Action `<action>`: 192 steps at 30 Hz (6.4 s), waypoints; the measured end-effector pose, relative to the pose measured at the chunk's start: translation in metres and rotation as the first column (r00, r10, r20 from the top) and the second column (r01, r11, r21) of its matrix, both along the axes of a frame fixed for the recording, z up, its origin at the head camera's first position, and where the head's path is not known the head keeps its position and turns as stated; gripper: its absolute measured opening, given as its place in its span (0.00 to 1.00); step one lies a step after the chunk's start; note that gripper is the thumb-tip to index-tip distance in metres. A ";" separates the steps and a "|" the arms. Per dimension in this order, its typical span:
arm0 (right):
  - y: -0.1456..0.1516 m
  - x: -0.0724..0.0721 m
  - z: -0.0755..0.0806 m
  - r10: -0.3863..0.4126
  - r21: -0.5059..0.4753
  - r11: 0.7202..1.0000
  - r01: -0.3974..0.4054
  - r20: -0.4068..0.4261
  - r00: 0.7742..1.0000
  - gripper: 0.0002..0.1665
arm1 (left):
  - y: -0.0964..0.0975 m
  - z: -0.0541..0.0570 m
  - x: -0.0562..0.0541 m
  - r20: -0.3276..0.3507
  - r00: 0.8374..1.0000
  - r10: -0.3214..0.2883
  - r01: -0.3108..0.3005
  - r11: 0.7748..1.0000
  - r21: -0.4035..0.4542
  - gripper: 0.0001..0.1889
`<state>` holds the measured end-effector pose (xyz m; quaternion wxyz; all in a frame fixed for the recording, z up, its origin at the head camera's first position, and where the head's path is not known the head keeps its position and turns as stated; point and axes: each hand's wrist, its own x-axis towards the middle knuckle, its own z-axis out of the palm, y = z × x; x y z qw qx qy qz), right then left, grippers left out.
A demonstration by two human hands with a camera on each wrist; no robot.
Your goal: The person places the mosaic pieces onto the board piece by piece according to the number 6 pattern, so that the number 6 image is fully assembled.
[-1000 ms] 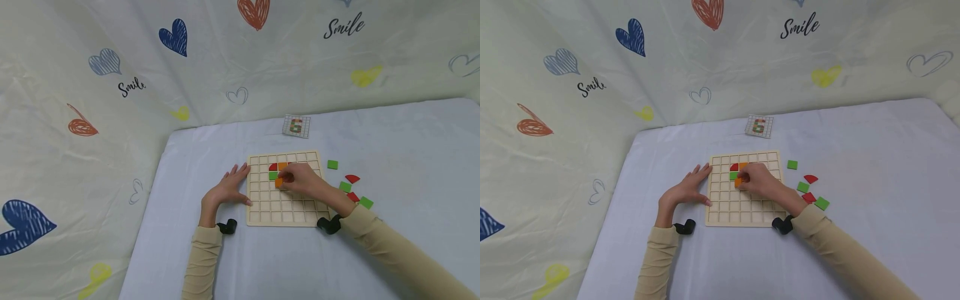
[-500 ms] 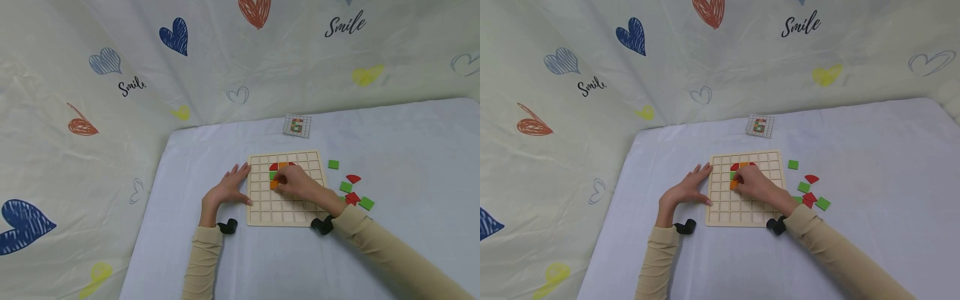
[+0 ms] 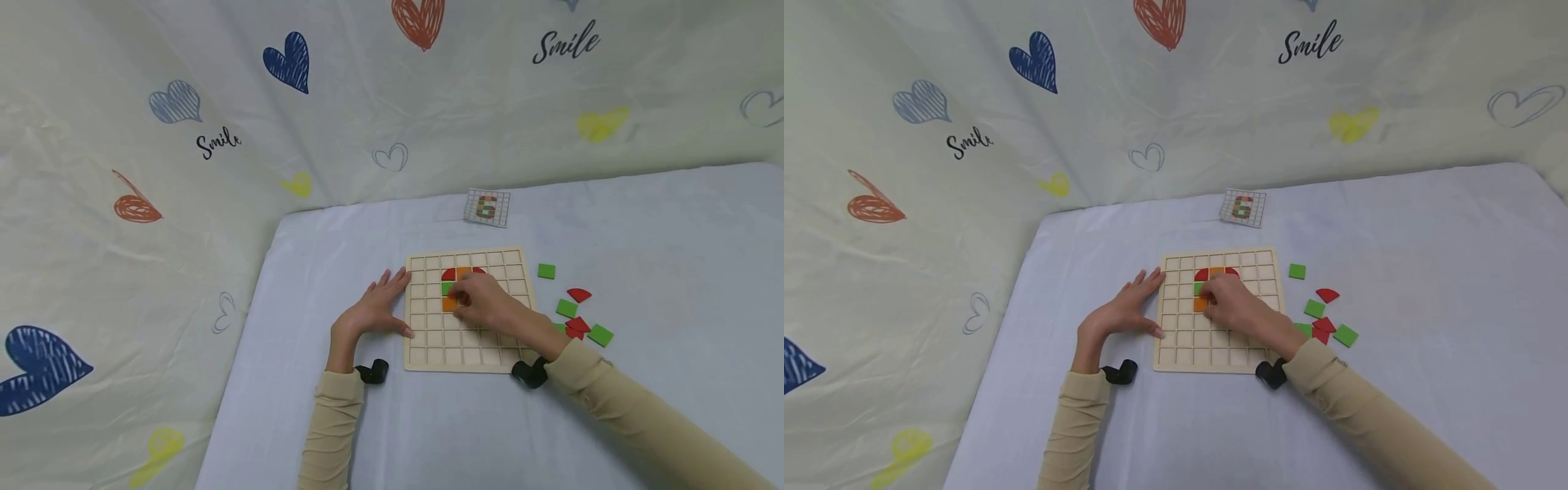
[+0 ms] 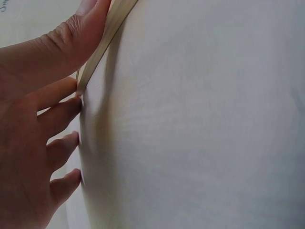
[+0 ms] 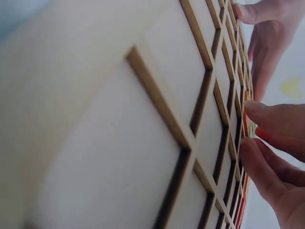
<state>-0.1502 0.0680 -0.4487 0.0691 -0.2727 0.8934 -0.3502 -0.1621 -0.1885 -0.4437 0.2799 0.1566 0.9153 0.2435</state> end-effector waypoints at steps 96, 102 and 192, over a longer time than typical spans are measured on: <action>0.131 0.040 0.006 -0.277 0.031 0.961 0.275 0.070 0.958 0.20 | 0.001 -0.001 0.003 -0.003 1.000 0.004 -0.004 1.000 0.004 0.63; 0.124 0.038 0.007 -0.261 0.029 0.965 0.260 0.060 0.963 0.21 | 0.002 -0.001 0.002 -0.006 1.000 0.001 -0.001 1.000 0.000 0.63; 0.035 0.003 0.003 -0.041 0.051 0.998 0.040 0.029 0.999 0.14 | 0.004 -0.002 0.001 -0.010 1.000 0.001 -0.001 1.000 0.007 0.63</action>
